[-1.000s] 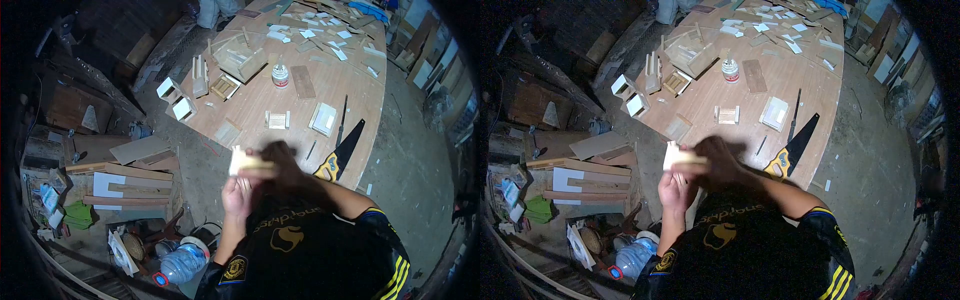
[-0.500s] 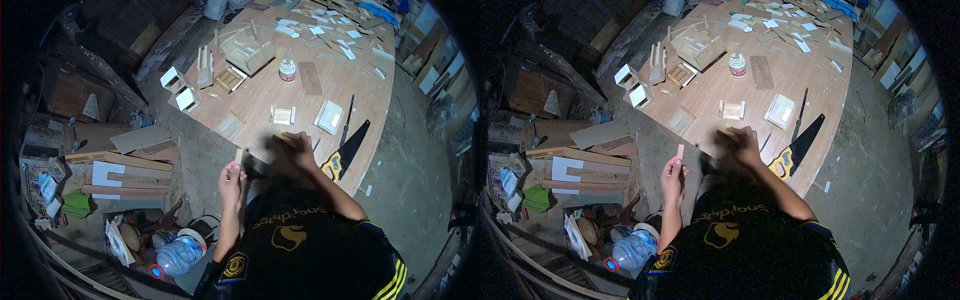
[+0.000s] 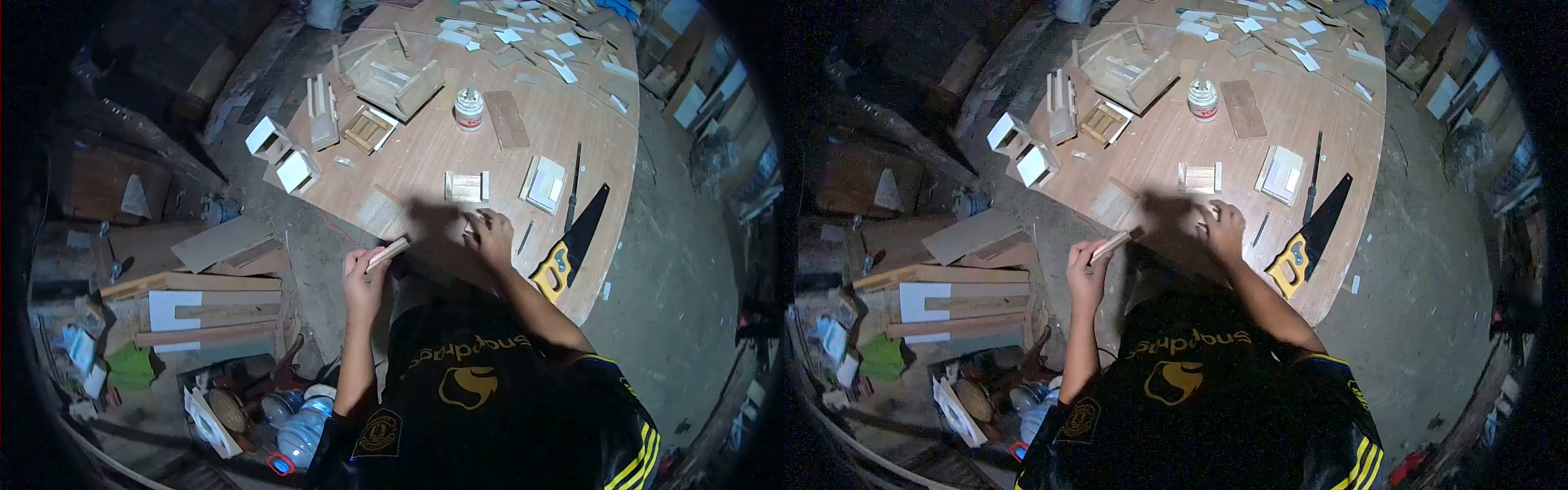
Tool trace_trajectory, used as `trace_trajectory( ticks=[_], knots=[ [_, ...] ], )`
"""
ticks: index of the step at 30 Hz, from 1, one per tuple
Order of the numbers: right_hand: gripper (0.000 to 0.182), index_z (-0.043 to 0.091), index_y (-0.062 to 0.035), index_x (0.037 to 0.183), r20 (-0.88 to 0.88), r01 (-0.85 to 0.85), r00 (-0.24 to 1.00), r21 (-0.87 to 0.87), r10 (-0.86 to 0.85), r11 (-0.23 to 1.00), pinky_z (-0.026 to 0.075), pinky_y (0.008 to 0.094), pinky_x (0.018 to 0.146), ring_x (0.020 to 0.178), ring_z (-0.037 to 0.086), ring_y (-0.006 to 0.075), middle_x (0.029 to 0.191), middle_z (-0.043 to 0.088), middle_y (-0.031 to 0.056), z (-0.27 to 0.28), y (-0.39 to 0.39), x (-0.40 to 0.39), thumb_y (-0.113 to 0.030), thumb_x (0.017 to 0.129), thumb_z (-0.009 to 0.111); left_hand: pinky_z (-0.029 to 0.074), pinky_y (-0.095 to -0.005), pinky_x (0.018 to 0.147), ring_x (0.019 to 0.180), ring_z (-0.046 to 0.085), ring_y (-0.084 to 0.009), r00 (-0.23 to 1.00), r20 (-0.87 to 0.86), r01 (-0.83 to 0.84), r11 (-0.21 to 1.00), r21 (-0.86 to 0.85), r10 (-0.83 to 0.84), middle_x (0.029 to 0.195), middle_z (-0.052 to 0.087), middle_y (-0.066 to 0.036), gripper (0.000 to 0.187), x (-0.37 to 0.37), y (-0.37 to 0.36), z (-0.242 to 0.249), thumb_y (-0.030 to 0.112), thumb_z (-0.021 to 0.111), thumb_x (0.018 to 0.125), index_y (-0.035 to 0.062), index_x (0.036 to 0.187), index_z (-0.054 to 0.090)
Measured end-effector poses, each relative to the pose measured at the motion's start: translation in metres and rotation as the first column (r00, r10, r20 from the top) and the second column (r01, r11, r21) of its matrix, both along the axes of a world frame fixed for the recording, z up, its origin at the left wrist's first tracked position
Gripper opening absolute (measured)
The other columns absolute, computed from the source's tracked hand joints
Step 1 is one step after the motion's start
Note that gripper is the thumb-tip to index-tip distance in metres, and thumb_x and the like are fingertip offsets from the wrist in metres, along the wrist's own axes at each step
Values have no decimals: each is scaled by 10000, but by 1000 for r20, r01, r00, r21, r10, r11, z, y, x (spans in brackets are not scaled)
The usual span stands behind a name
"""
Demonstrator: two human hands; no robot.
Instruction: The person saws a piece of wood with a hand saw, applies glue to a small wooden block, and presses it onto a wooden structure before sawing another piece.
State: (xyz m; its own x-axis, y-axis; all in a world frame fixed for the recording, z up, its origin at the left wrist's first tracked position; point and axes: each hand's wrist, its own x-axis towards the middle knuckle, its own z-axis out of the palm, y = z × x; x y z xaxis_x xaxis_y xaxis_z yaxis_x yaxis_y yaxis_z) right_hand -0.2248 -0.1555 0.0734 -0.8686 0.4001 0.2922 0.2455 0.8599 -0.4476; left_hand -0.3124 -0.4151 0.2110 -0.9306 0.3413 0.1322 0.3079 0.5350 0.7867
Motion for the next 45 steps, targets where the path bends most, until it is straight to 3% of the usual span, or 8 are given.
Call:
trace_trajectory(
  ticks=[3,6,9,13,19,25,30,45],
  knots=[
    [459,634,-155,1202,-340,-417,903,-538,264,733,460,426,913,1102,545,329,1189,582,116,26,-37,-26,-185,762,760,498,-331,771,878,622,-265,969,210,130,991,11,-130,957,630,-132,182,-33,-2,-11,117,688,865,22,1019,693],
    [340,641,-123,1115,-294,-336,941,-777,165,533,499,374,885,1078,604,283,1156,612,118,108,-82,-58,-31,793,696,498,-322,759,860,635,-239,921,169,355,935,1,-350,964,643,-138,202,-82,-13,-43,133,694,866,5,1023,689],
    [271,677,-104,1051,59,-154,971,-590,233,793,531,365,852,1015,644,276,1086,647,113,59,-99,-91,-43,789,706,505,-316,749,852,648,-211,792,419,456,886,77,-444,940,653,-134,209,-135,-21,-66,150,701,862,9,1016,696],
    [240,707,-91,1041,38,-13,998,-541,40,841,543,374,740,833,657,312,926,665,124,35,-138,-124,-113,803,722,513,-312,735,835,657,-201,671,493,541,820,185,-554,909,668,-123,182,-196,-38,-103,139,700,852,6,977,700],
    [123,708,-36,921,89,269,961,-518,-262,812,538,376,745,832,653,326,923,668,135,11,-191,-146,-107,820,708,515,-296,718,798,660,-184,536,405,736,645,206,-741,897,689,-105,156,-250,-46,-130,124,708,841,2,935,690],
    [343,662,-63,1126,103,353,898,-748,-428,561,525,349,789,878,646,272,1014,646,130,24,-205,-158,-155,807,748,458,-223,636,685,578,-67,469,723,657,748,98,-507,782,660,-24,165,-267,-40,-150,125,670,904,-21,981,679],
    [347,663,-64,1133,175,394,908,-668,-382,631,531,350,780,863,647,285,994,645,133,5,-212,-146,-120,800,748,472,-226,679,707,597,-88,339,790,658,729,189,-510,829,662,-27,175,-268,-34,-167,100,662,905,-25,1027,666],
    [255,682,-41,1080,122,527,820,-543,-560,654,544,359,763,875,668,302,969,684,132,-36,-235,-147,-45,826,694,517,-309,831,943,640,-204,459,436,859,512,3,-774,1022,628,-114,226,-285,-51,-196,-2,654,866,-13,1091,634]
  ],
)
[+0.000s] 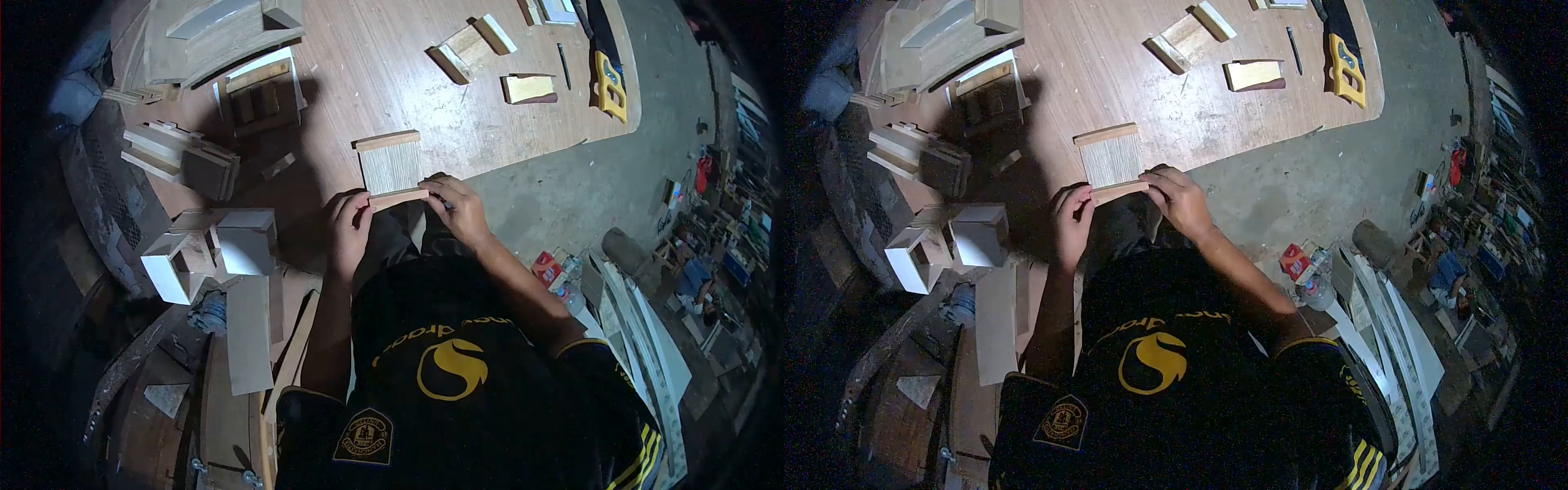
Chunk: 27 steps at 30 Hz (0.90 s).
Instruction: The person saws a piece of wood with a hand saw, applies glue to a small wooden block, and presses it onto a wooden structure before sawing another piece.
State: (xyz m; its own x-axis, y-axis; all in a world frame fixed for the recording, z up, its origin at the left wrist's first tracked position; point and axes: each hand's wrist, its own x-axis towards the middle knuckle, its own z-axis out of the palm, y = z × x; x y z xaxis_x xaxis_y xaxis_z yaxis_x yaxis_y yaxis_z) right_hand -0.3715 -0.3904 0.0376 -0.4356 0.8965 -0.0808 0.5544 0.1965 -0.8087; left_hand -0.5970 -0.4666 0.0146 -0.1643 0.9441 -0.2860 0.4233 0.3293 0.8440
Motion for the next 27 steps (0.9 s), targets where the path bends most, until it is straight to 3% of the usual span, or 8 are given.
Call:
trace_trajectory(
  ticks=[3,5,9,16,22,24,27],
  knots=[
    [242,682,-31,1056,39,111,994,-145,-106,983,543,362,759,863,667,303,958,686,123,2,-1,-2,-47,816,707,516,-312,827,933,642,-212,1000,-14,19,998,59,-18,1022,631,-123,210,-1,-4,-9,4,650,871,-14,1079,633],
    [213,681,-21,1022,26,92,996,-38,-91,995,542,364,749,858,667,304,956,688,127,-3,-2,-1,-47,812,711,511,-325,813,913,631,-241,1000,12,-8,999,34,8,989,638,-124,184,0,-3,-5,12,656,862,-2,1045,640],
    [184,679,-19,989,24,99,995,-5,-99,995,542,364,746,861,669,301,948,690,130,-8,-4,1,-47,810,715,508,-343,801,893,624,-285,999,26,-36,999,23,36,965,649,-128,160,0,-4,-6,33,660,859,15,1017,646],
    [164,673,-20,962,15,90,996,63,-91,994,538,363,751,850,670,286,959,702,113,-12,-8,2,-33,805,716,521,-353,798,907,645,-275,1000,6,27,999,-35,-27,979,667,-132,172,-8,-15,-35,37,671,856,27,1026,641],
    [166,675,-24,961,19,106,994,93,-108,990,537,361,749,842,668,283,945,702,113,-14,-11,1,-38,802,721,533,-351,778,864,661,-269,992,-106,77,996,44,-72,968,679,-110,169,-10,-13,-30,56,695,844,50,1006,646],
    [168,676,-23,961,10,119,993,98,-120,988,536,361,744,838,667,284,935,700,115,-15,-12,0,-42,801,724,538,-346,761,856,665,-257,984,-159,103,983,152,-78,954,677,-105,169,-10,-14,-34,59,702,844,53,1001,642],
    [172,679,-24,959,12,118,993,116,-121,986,533,365,732,825,665,288,908,694,117,-19,-13,0,-49,797,730,545,-334,744,840,669,-246,970,-217,140,980,141,-107,950,678,-98,171,-9,-8,-24,62,704,847,57,1006,640]
  ],
)
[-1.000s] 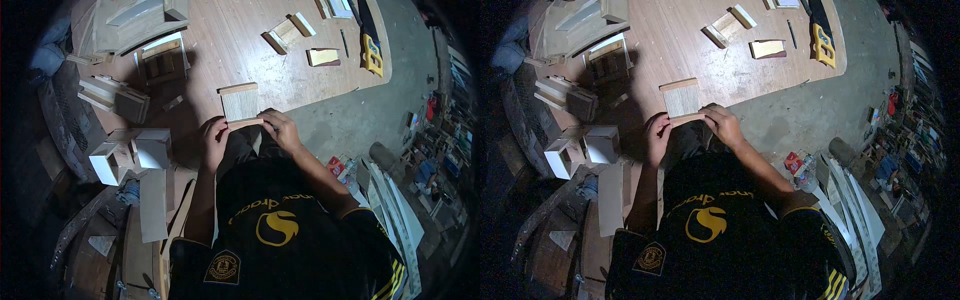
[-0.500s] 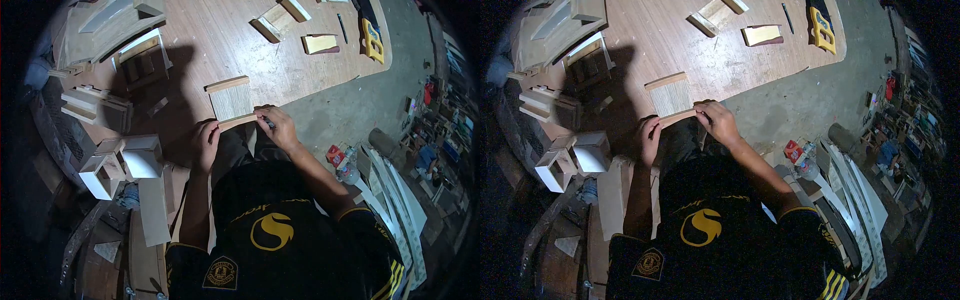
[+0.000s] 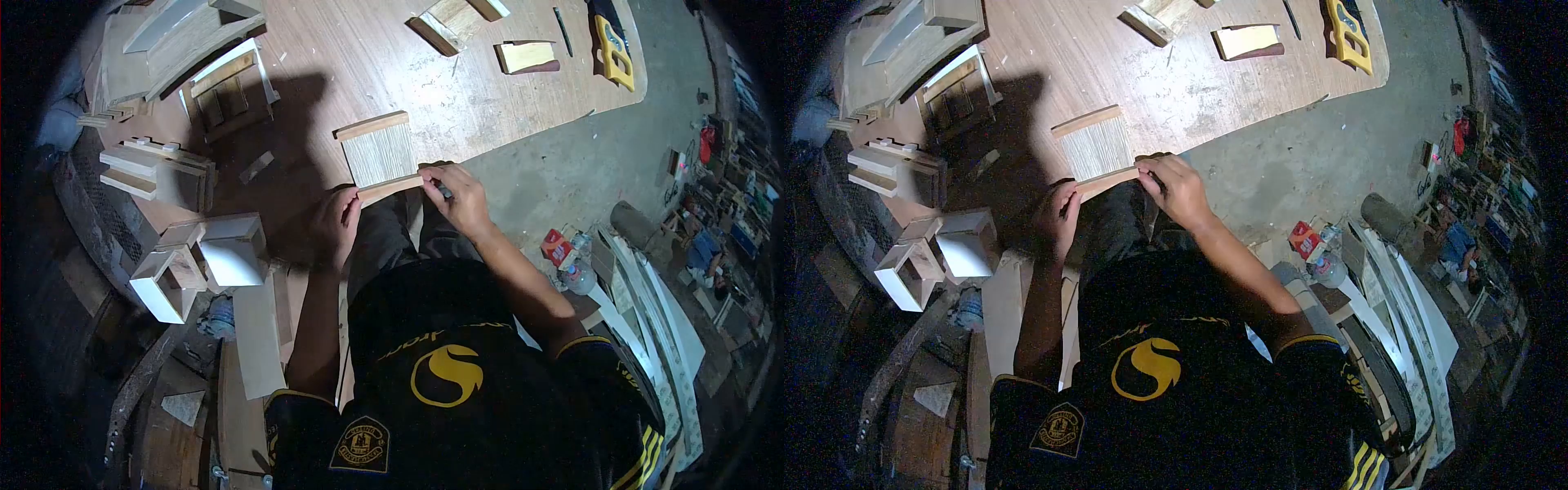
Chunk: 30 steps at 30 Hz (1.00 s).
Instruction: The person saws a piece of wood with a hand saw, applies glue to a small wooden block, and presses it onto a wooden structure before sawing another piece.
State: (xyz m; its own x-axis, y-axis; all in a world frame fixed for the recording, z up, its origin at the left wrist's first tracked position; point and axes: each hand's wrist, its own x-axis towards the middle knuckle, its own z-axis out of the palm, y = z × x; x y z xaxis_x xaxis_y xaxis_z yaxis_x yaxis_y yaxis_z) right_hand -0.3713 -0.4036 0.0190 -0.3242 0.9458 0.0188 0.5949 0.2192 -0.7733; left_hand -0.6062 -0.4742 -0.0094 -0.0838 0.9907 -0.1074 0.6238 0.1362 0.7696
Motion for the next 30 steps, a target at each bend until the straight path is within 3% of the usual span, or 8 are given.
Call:
trace_trajectory(
  ticks=[10,15,21,30],
  knots=[
    [167,686,-26,954,-10,21,1000,16,-20,1000,540,363,735,825,675,288,916,702,122,-4,-4,0,-43,795,732,545,-317,749,854,692,-208,997,68,-45,999,-1,45,982,692,-126,202,1,-4,-4,78,689,872,38,1066,643],
    [153,683,-13,943,-25,42,999,33,-41,999,541,366,734,814,679,289,911,704,126,-5,-6,-2,-35,798,727,546,-326,719,806,667,-239,997,70,-45,999,7,45,935,674,-99,200,1,-1,-4,48,719,819,48,1004,642],
    [149,683,-11,940,-32,36,999,48,-34,998,542,362,726,816,679,295,902,702,130,-3,-5,-2,-28,797,724,537,-357,756,834,667,-270,1000,-12,-2,998,56,3,938,686,-115,159,-1,7,7,70,706,827,46,978,664],
    [143,683,-15,946,-15,47,999,63,-46,997,543,361,720,797,679,288,900,698,135,-5,-7,-3,-48,810,716,532,-372,781,865,666,-290,1000,6,-16,1000,24,16,922,691,-125,153,-1,8,8,79,697,828,27,970,672]
  ],
)
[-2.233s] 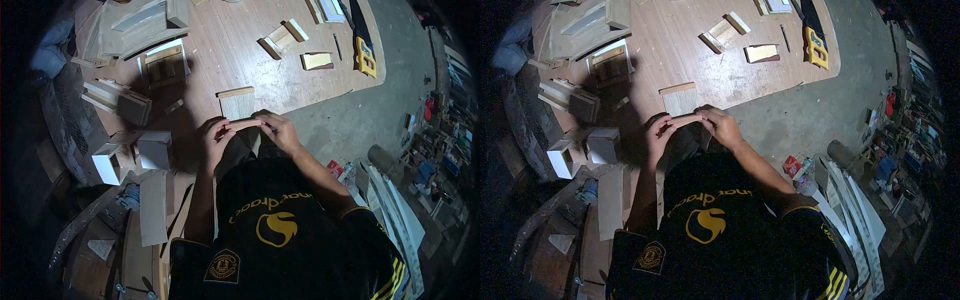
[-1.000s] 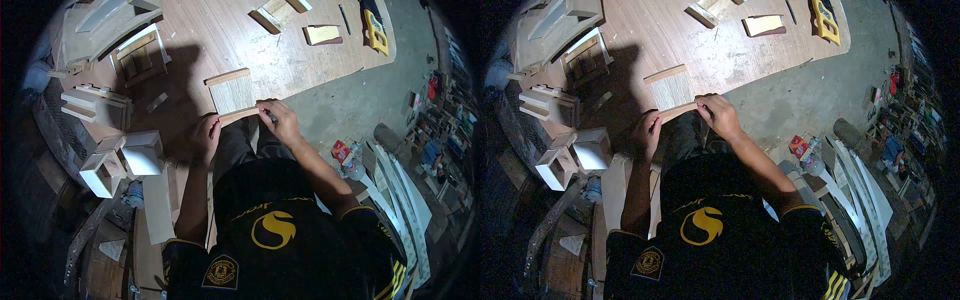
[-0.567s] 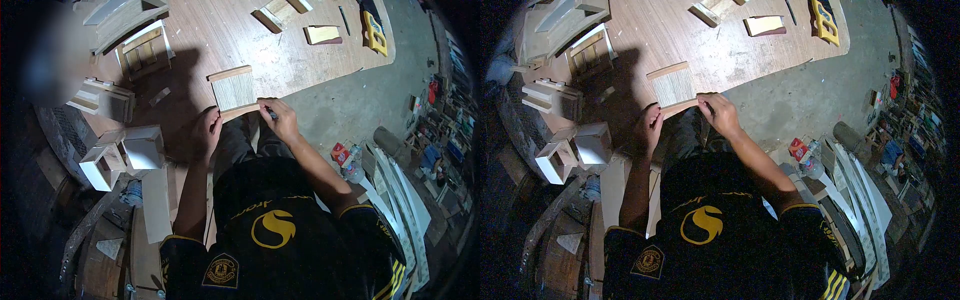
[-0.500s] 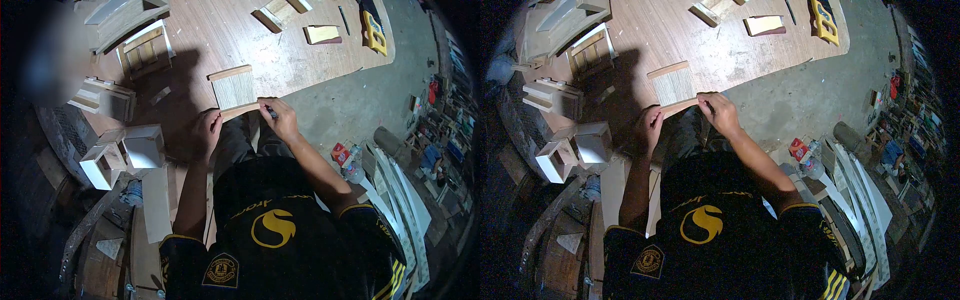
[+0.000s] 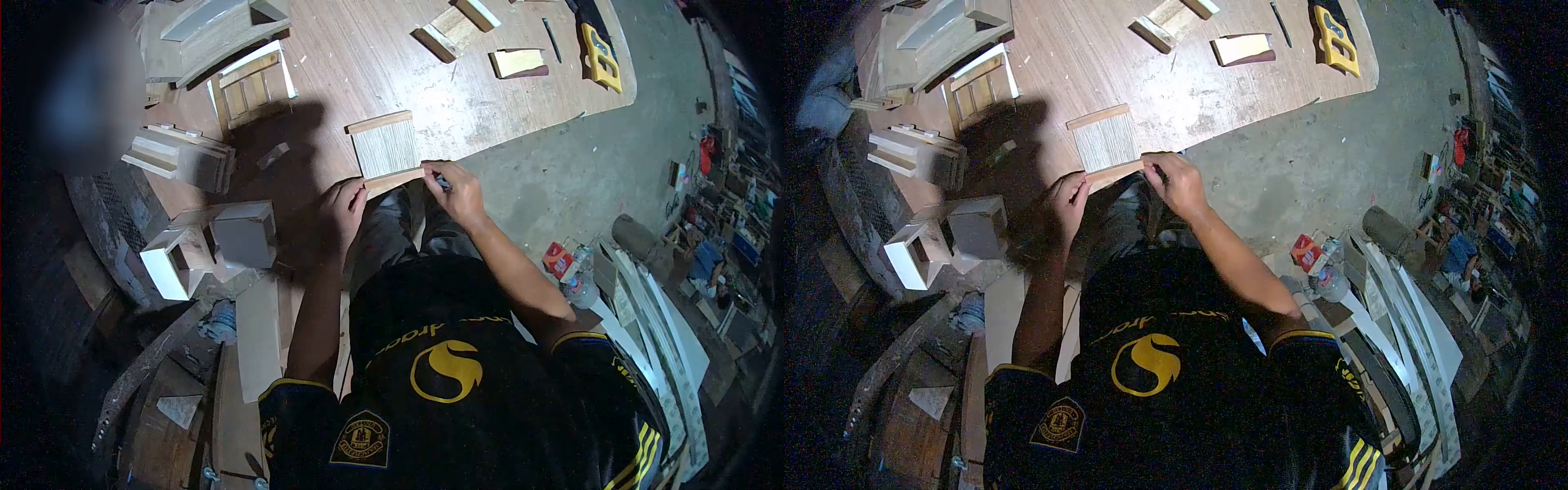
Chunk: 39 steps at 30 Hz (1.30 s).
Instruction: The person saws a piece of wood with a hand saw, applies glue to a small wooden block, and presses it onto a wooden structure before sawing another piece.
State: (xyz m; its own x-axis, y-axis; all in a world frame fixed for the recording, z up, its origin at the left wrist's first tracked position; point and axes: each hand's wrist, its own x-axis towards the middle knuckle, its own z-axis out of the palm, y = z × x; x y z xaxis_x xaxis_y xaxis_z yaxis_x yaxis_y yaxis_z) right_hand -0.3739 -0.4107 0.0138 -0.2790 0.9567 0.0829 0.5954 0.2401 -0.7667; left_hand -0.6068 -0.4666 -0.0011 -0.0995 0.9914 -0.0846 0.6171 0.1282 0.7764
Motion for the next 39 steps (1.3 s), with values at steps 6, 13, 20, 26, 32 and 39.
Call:
trace_trajectory(
  ticks=[6,13,20,26,32,39],
  knots=[
    [144,685,-20,944,-8,21,1000,4,-21,1000,540,367,722,789,672,299,882,694,139,0,0,-1,-53,807,716,542,-367,744,827,669,-299,999,39,22,994,107,-26,902,689,-138,156,-3,-3,-13,43,709,809,13,956,667],
    [149,689,-20,953,-1,22,1000,-6,-22,1000,539,366,724,795,670,302,884,693,143,2,-1,-1,-55,810,711,545,-319,679,762,691,-252,999,19,24,985,173,-28,903,693,-154,196,-3,-3,-15,41,724,820,-11,1001,666],
    [136,690,-18,948,21,38,999,-23,-37,999,543,368,709,780,674,305,889,697,148,2,-2,-2,-79,827,701,539,-350,674,747,678,-284,1000,12,8,984,179,-10,840,690,-132,156,-2,2,0,14,739,756,12,898,674],
    [137,694,-22,943,28,52,998,-37,-51,998,546,361,703,778,678,298,878,697,147,6,-3,-3,-94,827,709,537,-342,668,745,679,-278,1000,29,-16,977,211,10,838,691,-126,168,0,2,1,9,747,744,17,893,670],
    [142,692,-14,946,39,68,997,-43,-66,997,546,367,713,791,682,306,893,700,153,6,-3,-4,-88,826,708,546,-329,665,737,691,-256,1000,20,10,980,201,-14,849,692,-134,188,-3,0,-5,5,739,768,7,941,665],
    [146,692,-12,952,16,77,997,-48,-76,996,547,370,713,797,683,315,905,702,157,6,-4,-4,-86,826,706,557,-317,667,747,703,-246,999,25,33,984,175,-38,865,691,-151,218,-3,1,1,10,735,790,-4,995,662]
  ],
)
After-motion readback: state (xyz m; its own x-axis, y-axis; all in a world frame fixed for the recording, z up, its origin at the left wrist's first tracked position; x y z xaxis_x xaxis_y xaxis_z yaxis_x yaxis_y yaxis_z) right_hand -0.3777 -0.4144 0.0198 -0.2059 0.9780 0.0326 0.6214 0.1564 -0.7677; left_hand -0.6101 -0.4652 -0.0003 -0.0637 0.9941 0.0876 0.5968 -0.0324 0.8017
